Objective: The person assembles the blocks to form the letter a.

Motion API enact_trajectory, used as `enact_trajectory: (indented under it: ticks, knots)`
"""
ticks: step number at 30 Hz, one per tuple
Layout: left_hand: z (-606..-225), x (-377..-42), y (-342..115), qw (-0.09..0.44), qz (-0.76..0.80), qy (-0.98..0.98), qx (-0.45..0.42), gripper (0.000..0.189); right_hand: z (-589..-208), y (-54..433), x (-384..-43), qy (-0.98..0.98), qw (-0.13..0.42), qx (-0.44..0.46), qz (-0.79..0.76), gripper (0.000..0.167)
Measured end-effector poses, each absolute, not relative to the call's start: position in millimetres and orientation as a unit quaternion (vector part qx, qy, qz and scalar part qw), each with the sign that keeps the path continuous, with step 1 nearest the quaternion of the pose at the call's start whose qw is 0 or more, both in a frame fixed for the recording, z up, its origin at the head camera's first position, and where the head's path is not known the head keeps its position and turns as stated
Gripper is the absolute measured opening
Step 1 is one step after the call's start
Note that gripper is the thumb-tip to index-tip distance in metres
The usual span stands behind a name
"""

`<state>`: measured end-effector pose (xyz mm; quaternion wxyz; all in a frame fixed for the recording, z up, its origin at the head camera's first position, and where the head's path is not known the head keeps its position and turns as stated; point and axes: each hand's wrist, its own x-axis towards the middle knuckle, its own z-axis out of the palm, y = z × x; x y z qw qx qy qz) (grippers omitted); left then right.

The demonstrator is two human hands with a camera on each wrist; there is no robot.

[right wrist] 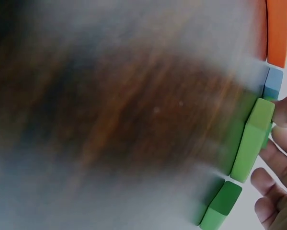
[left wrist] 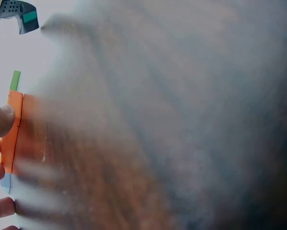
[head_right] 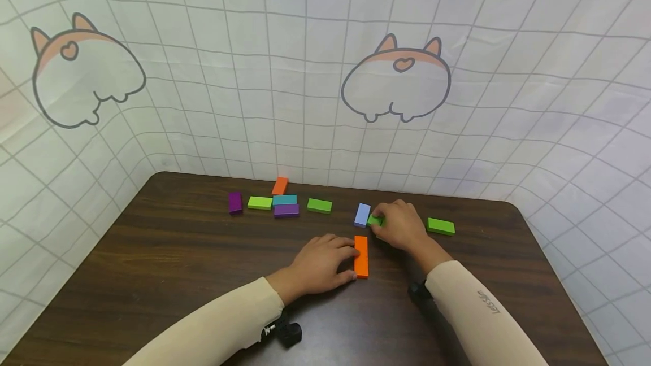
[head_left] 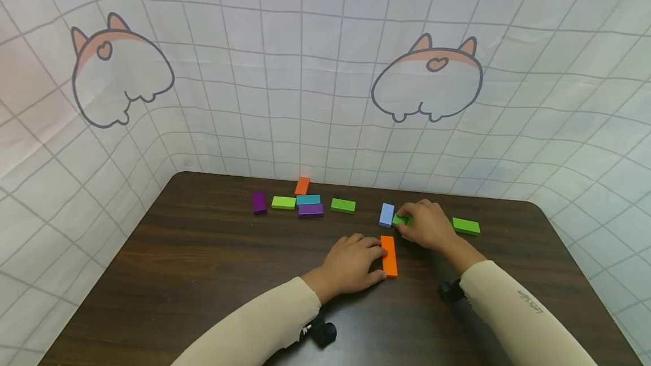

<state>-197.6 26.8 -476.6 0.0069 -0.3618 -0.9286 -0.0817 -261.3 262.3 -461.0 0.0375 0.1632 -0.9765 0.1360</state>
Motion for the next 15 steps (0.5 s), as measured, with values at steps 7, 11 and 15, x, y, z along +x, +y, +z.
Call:
enact_trajectory:
  ticks: [7, 11, 15]
  knots:
    - [-475.3, -197.9, 30.9, 0.004, -0.075, -0.93, -0.36, 0.047, -448.3, 267.9, -253.4, -0.974, 0.059, 0.153, 0.156, 0.027]
    - [-474.2, -198.2, 32.5, -0.002, -0.07, -0.932, -0.356, 0.047, -441.0, 271.8, -243.5, -0.97, 0.064, 0.169, 0.161, 0.025]
    - [-476.0, -199.2, 33.3, -0.005, -0.067, -0.933, -0.352, 0.047, -437.4, 274.5, -230.9, -0.965, 0.066, 0.187, 0.169, 0.022]
